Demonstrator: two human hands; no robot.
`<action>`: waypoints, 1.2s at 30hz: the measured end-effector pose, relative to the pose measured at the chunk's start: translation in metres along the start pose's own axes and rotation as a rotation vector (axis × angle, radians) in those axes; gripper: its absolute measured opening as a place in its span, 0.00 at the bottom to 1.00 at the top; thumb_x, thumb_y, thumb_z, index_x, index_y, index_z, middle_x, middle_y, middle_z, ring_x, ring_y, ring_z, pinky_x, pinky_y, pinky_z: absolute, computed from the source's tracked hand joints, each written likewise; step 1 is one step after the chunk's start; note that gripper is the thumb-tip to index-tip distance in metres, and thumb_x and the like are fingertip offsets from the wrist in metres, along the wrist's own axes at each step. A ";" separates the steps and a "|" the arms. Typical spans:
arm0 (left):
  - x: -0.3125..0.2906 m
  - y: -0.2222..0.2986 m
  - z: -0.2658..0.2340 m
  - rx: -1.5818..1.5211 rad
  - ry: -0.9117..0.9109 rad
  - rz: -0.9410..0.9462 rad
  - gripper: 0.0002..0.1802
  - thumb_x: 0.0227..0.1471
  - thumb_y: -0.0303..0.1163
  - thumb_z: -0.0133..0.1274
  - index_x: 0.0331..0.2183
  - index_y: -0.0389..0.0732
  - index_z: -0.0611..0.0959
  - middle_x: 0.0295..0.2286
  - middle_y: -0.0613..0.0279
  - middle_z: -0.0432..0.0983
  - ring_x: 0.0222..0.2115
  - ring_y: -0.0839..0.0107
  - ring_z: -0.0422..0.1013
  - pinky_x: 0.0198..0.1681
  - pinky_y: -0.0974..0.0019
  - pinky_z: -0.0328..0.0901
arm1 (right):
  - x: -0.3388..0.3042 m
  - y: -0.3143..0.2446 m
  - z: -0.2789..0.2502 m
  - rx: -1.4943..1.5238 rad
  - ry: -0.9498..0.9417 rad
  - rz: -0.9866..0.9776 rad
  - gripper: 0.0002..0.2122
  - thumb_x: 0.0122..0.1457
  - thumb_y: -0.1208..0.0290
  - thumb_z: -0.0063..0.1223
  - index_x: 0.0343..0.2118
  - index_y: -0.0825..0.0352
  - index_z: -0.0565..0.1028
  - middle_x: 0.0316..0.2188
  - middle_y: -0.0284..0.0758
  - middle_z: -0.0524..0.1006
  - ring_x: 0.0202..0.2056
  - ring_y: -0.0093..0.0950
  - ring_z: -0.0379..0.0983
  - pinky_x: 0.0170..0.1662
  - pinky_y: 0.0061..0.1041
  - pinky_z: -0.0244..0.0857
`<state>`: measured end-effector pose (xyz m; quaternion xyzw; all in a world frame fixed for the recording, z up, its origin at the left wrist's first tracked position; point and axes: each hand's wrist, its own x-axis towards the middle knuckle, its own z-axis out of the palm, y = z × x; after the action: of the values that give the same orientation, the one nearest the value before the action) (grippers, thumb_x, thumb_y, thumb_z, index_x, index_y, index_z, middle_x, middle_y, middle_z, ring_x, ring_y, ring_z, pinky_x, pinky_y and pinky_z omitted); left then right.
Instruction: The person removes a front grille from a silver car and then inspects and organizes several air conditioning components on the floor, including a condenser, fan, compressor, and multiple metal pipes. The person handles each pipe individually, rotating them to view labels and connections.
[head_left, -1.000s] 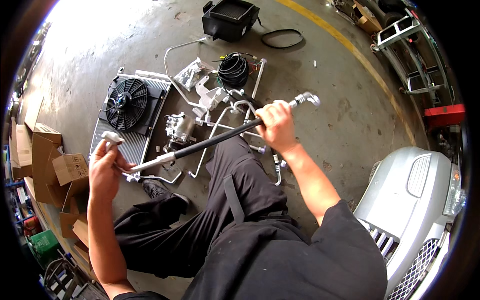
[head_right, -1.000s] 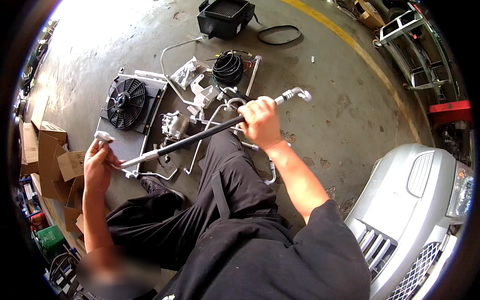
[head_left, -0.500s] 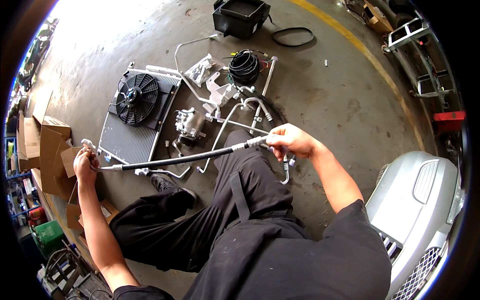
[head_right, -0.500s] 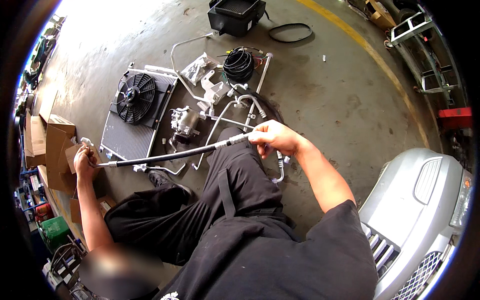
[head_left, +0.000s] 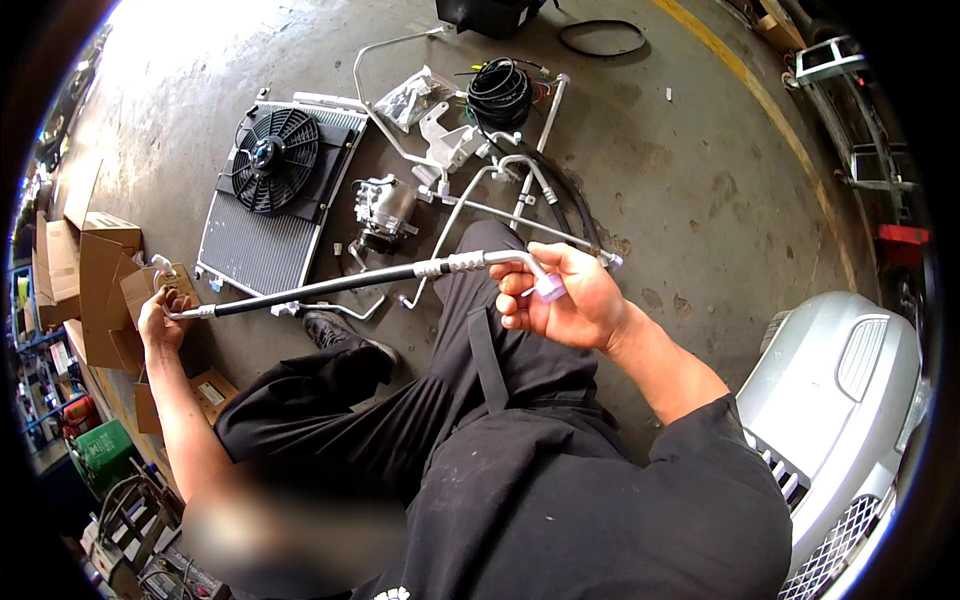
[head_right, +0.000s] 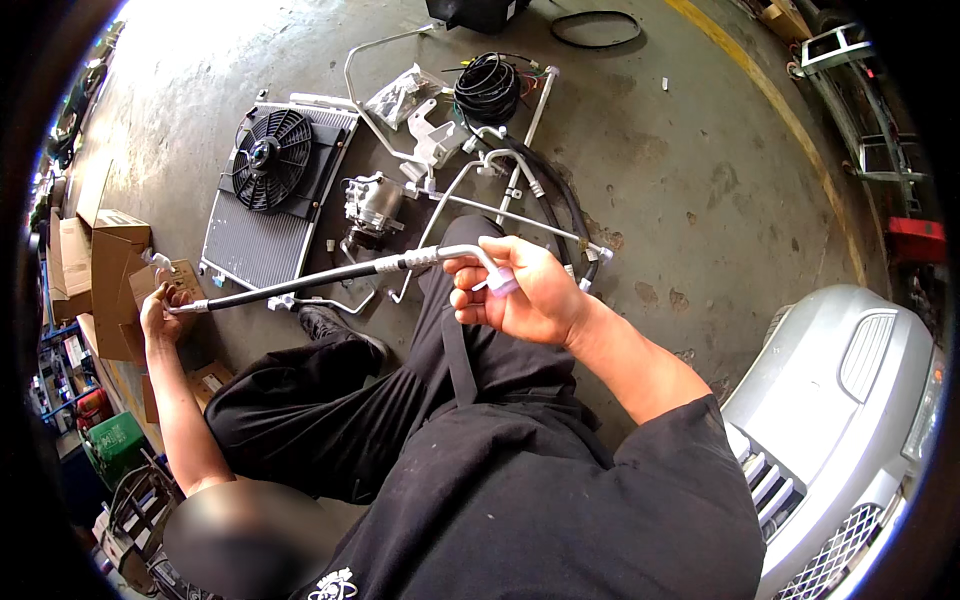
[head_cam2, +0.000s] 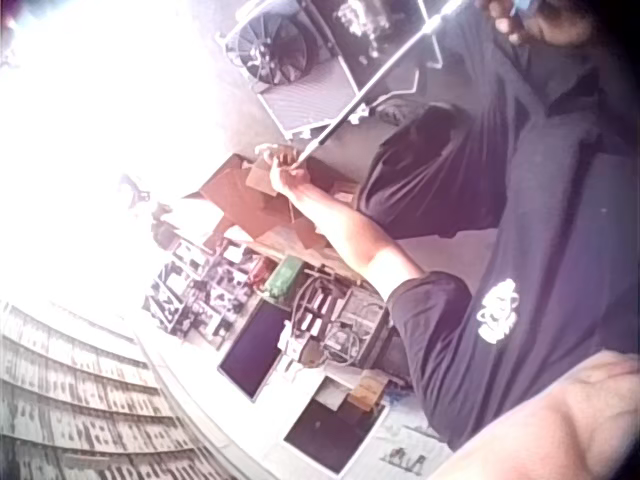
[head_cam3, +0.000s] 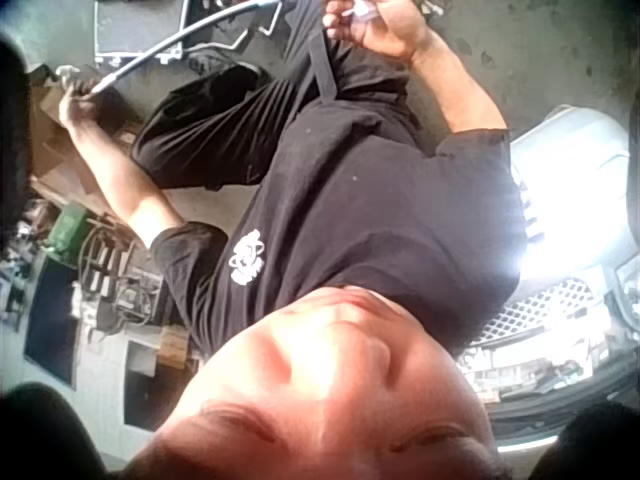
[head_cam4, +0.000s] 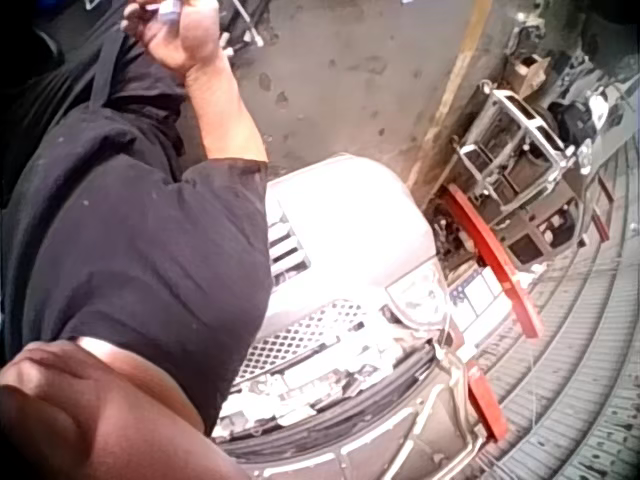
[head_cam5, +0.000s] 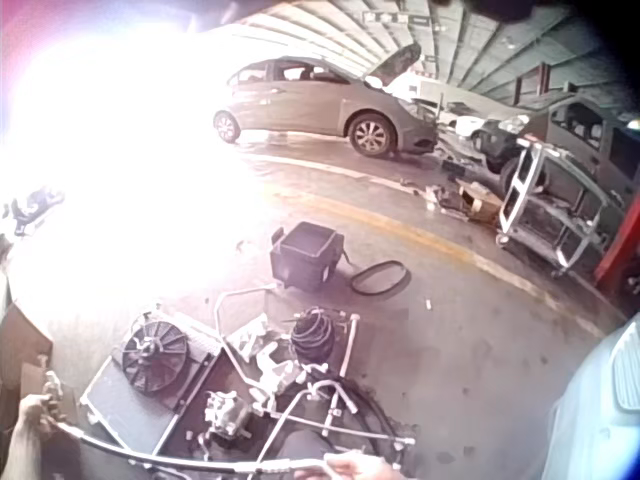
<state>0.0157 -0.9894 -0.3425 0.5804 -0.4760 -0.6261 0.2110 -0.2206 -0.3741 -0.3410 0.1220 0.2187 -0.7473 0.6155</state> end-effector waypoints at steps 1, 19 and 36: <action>0.000 -0.001 0.002 -0.006 0.004 -0.013 0.09 0.63 0.33 0.44 0.37 0.39 0.75 0.27 0.65 0.71 0.25 0.69 0.68 0.37 0.59 0.73 | -0.001 0.000 0.001 0.004 0.002 0.001 0.22 0.68 0.59 0.31 0.46 0.75 0.73 0.32 0.37 0.79 0.36 0.32 0.73 0.44 0.35 0.67; -0.122 0.028 0.112 -0.233 -0.467 0.390 0.15 0.64 0.32 0.43 0.48 0.36 0.75 0.28 0.58 0.74 0.28 0.68 0.72 0.41 0.50 0.73 | -0.005 -0.013 -0.050 -1.297 0.122 0.223 0.11 0.57 0.66 0.59 0.35 0.68 0.76 0.22 0.26 0.73 0.25 0.17 0.68 0.30 0.20 0.64; -0.338 -0.014 0.170 0.370 -1.164 0.595 0.13 0.47 0.19 0.63 0.38 0.32 0.84 0.33 0.55 0.82 0.35 0.72 0.78 0.44 0.69 0.70 | -0.005 -0.065 -0.137 -1.851 0.962 -0.476 0.06 0.51 0.73 0.55 0.32 0.66 0.79 0.28 0.40 0.79 0.31 0.34 0.77 0.38 0.32 0.69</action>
<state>-0.0581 -0.6473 -0.1985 0.0198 -0.7507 -0.6601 -0.0189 -0.2948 -0.2952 -0.4469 -0.1564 0.9386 -0.2649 0.1563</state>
